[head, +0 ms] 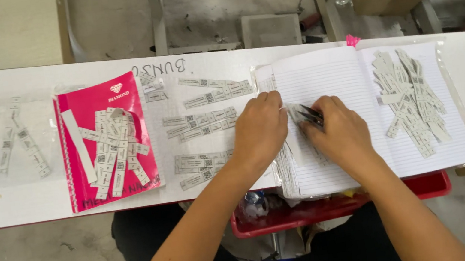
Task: Sorting and organizing small paper labels into a notebook and onto a folder using a small tool for precision.
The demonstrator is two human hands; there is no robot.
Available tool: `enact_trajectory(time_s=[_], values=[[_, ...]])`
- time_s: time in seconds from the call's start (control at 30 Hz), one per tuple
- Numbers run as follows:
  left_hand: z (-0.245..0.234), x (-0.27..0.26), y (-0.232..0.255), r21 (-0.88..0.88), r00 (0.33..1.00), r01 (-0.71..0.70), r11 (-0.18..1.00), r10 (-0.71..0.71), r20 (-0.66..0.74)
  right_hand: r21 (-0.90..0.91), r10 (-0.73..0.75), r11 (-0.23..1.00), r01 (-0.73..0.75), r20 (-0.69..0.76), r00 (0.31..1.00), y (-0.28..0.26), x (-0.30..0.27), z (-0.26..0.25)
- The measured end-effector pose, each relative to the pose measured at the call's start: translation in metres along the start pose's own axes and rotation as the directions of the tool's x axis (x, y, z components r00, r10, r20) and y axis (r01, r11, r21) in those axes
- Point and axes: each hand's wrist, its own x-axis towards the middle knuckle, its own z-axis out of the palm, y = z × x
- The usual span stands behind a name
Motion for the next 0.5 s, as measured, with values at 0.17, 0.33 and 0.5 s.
enact_trajectory(time_s=[0.17,0.33,0.5], values=[[0.005,0.000,0.011,0.042,0.997,0.028,0.999,-0.031,0.068,-0.075,0.102,0.992,-0.102,-0.001,0.995,0.020,0.000,-0.002],[0.015,-0.001,0.013,0.074,0.999,0.001,0.997,-0.005,0.053,-0.057,0.093,0.994,-0.095,-0.044,0.995,0.014,-0.007,-0.005],[0.003,-0.002,0.018,0.054,0.997,-0.001,0.999,-0.003,0.071,-0.030,0.055,0.998,-0.058,-0.082,0.995,0.018,-0.008,-0.004]])
